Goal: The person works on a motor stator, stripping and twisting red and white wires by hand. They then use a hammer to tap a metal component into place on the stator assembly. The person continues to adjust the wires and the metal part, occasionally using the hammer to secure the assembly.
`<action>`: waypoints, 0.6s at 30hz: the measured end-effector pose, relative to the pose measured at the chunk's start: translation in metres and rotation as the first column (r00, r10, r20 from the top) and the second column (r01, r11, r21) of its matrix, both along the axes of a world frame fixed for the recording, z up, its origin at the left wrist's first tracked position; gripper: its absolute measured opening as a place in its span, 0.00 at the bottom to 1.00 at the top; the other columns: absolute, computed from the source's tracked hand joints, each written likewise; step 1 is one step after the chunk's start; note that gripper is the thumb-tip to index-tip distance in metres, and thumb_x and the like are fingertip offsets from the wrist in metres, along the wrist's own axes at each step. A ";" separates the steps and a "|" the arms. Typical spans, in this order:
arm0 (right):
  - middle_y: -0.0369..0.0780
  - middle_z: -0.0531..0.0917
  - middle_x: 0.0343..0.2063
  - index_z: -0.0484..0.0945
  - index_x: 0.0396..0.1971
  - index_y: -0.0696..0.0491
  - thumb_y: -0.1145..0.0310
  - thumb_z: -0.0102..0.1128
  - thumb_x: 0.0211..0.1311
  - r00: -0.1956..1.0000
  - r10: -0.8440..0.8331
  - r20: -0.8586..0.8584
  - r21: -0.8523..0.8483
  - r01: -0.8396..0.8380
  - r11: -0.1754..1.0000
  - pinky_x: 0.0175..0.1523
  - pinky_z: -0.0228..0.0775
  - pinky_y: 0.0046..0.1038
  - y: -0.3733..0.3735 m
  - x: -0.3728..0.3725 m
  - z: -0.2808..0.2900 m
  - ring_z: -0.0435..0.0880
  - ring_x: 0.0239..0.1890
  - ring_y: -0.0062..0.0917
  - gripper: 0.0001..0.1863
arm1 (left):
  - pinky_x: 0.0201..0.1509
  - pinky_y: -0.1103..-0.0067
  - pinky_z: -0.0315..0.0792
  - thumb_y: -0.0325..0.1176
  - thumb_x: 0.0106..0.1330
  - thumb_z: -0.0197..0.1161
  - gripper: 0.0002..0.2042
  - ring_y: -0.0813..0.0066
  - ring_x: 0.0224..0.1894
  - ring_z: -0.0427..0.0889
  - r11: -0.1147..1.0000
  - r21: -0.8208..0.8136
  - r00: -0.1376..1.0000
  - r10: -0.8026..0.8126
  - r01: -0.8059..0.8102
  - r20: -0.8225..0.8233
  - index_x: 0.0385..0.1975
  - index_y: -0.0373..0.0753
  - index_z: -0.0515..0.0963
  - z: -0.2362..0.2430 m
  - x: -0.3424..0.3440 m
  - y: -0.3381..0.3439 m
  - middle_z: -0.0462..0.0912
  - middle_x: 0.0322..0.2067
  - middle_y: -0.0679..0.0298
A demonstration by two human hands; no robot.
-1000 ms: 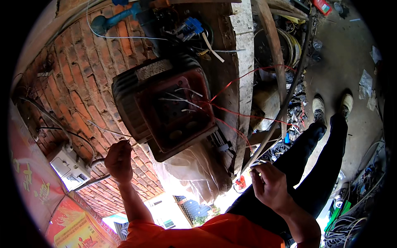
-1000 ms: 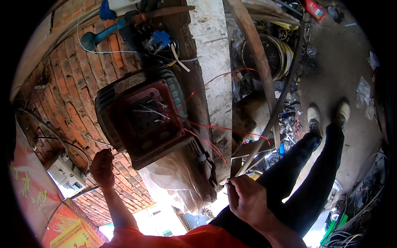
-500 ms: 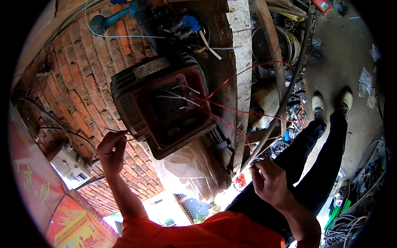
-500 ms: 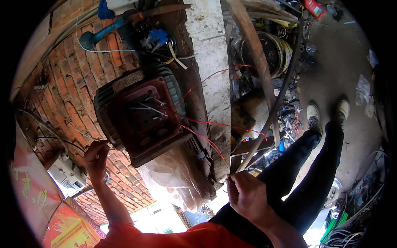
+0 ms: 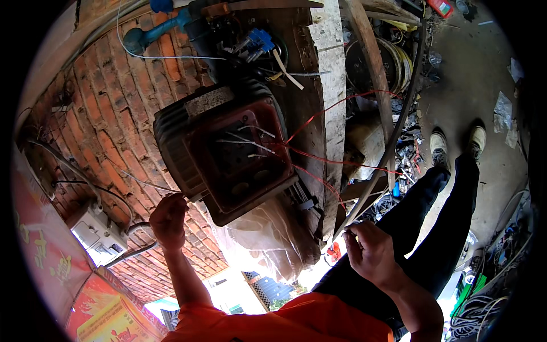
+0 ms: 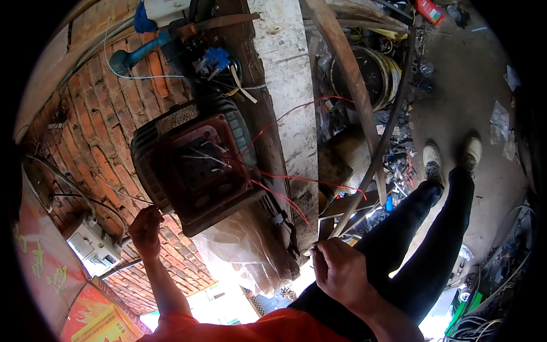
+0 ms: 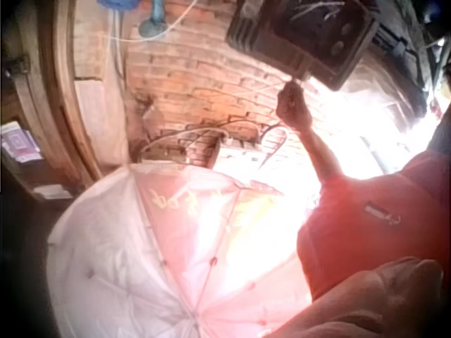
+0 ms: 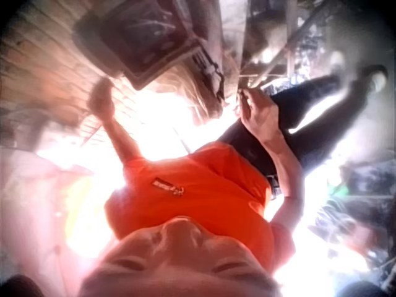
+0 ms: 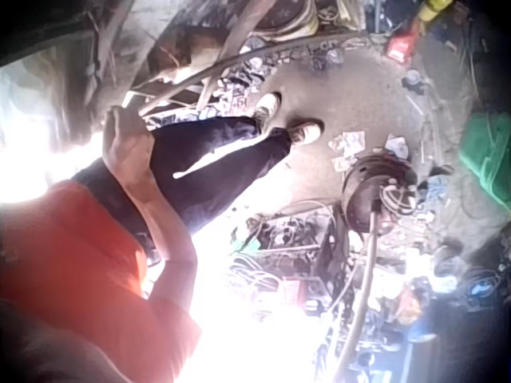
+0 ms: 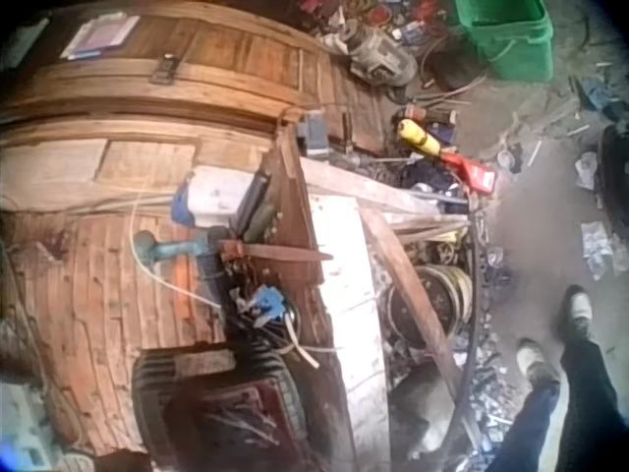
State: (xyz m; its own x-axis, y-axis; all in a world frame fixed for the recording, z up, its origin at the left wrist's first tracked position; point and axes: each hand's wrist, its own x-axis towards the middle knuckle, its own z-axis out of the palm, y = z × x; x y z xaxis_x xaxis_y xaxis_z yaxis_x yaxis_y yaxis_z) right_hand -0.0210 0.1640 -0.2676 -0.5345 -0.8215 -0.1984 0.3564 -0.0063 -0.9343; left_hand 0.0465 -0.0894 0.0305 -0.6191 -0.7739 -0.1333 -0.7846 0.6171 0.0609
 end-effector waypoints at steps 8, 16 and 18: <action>0.42 0.77 0.20 0.74 0.25 0.57 0.78 0.63 0.51 0.999 0.032 0.002 0.003 -0.032 0.999 0.25 0.71 0.32 -0.002 0.003 -0.001 0.79 0.22 0.36 0.06 | 0.31 0.87 0.66 0.20 0.62 0.58 0.07 0.85 0.27 0.74 0.998 0.008 0.997 0.061 -0.060 -0.042 0.39 0.28 0.79 -0.004 0.004 0.004 0.78 0.25 0.66; 0.43 0.77 0.21 0.74 0.26 0.57 0.78 0.63 0.51 0.999 0.040 0.003 -0.014 -0.040 0.999 0.25 0.71 0.32 -0.004 0.005 -0.002 0.79 0.22 0.36 0.05 | 0.31 0.85 0.66 0.20 0.63 0.57 0.07 0.82 0.27 0.74 0.995 0.038 0.996 0.089 -0.088 -0.031 0.39 0.28 0.78 -0.005 0.006 0.001 0.77 0.25 0.65; 0.43 0.77 0.21 0.74 0.26 0.57 0.78 0.63 0.51 0.999 0.035 0.003 -0.014 -0.035 0.999 0.24 0.71 0.32 -0.005 0.004 -0.001 0.79 0.22 0.36 0.05 | 0.27 0.87 0.61 0.22 0.64 0.58 0.07 0.88 0.23 0.67 0.998 0.056 1.000 0.019 -0.018 -0.006 0.40 0.30 0.78 -0.004 0.004 -0.002 0.75 0.25 0.70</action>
State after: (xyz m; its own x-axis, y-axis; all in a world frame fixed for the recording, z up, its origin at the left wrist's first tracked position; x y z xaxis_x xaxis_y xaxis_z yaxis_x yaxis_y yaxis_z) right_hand -0.0166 0.1593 -0.2691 -0.5046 -0.8425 -0.1888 0.3600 -0.0065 -0.9329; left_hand 0.0506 -0.0911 0.0261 -0.6056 -0.7768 -0.1728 -0.7954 0.5977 0.1006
